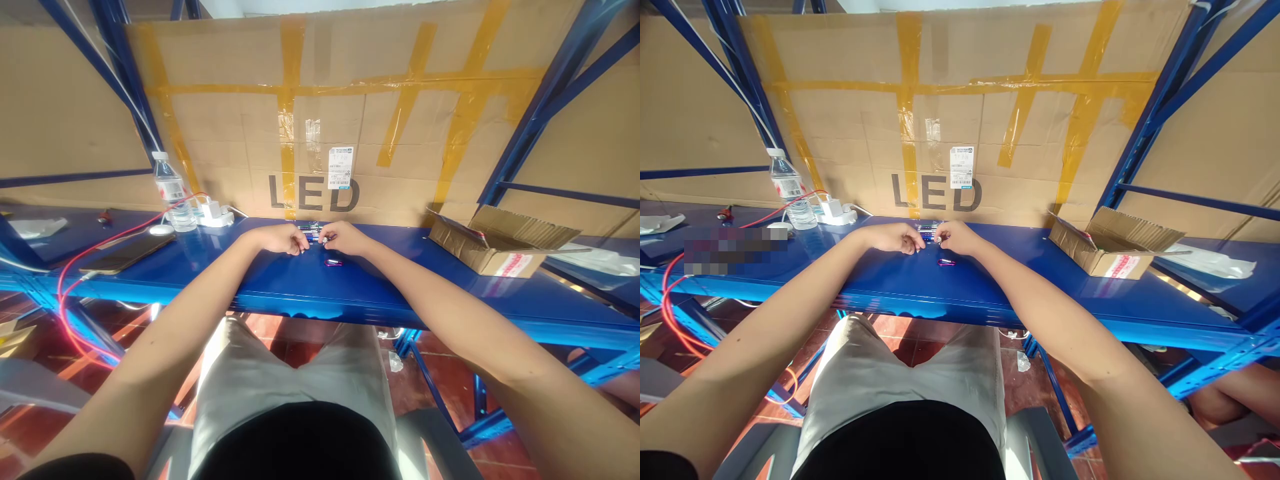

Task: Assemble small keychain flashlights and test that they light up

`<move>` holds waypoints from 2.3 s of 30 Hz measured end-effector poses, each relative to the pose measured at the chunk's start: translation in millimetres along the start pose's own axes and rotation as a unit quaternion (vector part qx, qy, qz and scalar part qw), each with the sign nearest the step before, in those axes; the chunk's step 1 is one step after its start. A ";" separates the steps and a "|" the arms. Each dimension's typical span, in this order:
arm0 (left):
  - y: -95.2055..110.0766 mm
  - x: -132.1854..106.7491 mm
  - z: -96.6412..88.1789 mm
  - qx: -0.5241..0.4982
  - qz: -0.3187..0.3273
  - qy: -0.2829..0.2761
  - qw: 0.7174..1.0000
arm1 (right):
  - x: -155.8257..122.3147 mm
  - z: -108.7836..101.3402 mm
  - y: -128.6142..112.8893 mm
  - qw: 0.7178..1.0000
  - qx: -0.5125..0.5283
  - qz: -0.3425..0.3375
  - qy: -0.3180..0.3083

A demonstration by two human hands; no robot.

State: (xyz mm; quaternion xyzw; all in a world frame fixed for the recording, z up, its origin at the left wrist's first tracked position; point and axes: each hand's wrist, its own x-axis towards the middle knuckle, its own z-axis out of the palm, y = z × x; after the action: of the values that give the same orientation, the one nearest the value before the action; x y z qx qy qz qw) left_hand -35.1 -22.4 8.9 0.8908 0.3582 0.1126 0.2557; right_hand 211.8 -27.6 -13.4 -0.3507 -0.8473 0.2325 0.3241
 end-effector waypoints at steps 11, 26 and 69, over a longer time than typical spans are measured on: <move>14.4 -0.7 9.1 0.043 -0.018 0.067 0.997 | -0.1 0.2 -0.6 1.000 -0.017 0.023 0.003; 23.2 2.1 18.8 0.020 0.005 0.146 0.989 | 1.8 1.5 4.6 1.000 0.012 0.014 -0.002; 28.5 18.4 40.8 0.158 0.198 0.262 0.931 | 5.2 1.3 10.4 0.979 0.198 0.045 -0.003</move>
State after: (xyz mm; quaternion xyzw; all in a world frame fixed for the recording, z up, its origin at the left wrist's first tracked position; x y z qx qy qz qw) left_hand 10.3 -42.4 -9.9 0.9114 0.2421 0.3322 -0.0182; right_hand 212.7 -17.3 -18.7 -0.3171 -0.7688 0.4109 0.3736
